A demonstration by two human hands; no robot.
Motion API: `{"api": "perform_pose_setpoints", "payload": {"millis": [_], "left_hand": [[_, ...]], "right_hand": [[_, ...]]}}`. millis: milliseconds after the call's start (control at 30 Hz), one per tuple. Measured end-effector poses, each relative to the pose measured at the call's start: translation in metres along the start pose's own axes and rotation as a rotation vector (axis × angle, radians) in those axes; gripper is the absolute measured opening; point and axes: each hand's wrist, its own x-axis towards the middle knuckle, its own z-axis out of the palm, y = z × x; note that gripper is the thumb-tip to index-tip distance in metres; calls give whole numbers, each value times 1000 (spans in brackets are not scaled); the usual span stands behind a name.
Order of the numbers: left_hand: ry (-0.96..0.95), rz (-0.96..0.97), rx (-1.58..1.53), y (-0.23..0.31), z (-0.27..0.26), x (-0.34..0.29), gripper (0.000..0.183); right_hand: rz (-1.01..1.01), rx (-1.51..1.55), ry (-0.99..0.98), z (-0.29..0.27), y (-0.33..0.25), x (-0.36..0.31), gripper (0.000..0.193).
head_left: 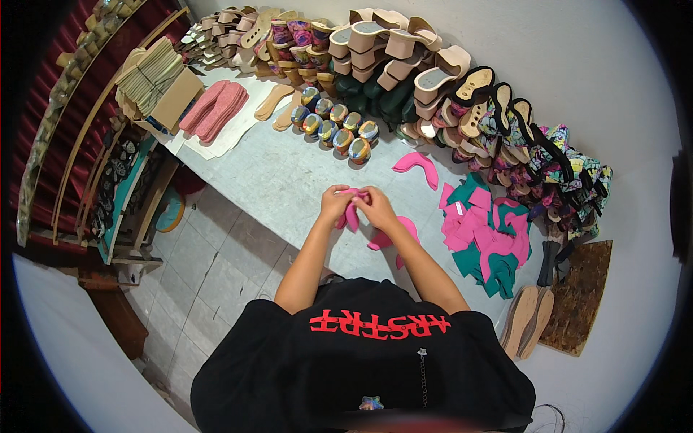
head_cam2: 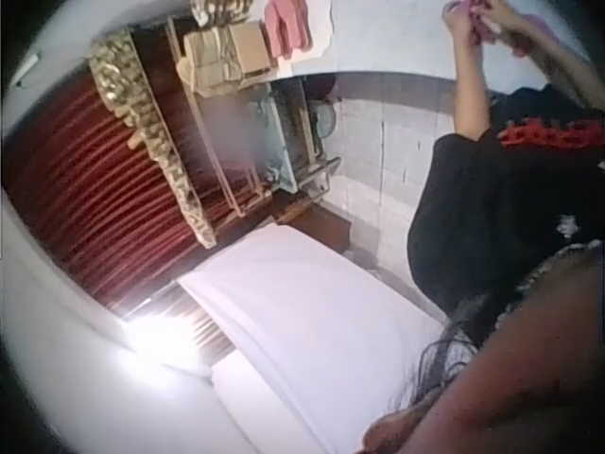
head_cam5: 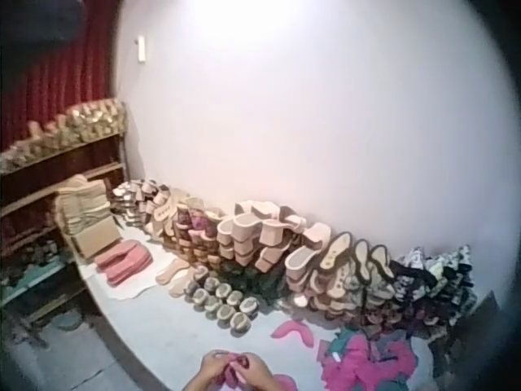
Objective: Sorting and organizing different colored and shaped shoe upper components on a workbench.
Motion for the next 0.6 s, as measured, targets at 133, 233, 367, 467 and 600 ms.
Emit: {"api": "perform_pose_setpoints", "payload": {"millis": [133, 233, 367, 467, 600], "left_hand": [[-237, -128, -302, 0, 3, 3, 29], [-223, 76, 77, -27, -12, 21, 31], [-188, 355, 522, -45, -12, 20, 25], [-113, 579, 652, -52, -12, 21, 26], [-132, 529, 748, -48, -9, 25, 33]], "right_hand": [[248, 213, -3, 9, -4, 3, 35], [195, 188, 90, 8, 16, 4, 21], [420, 383, 178, -14, 38, 1, 16], [539, 436, 295, -38, 48, -1, 14], [597, 568, 318, -75, 56, -7, 13]]}}
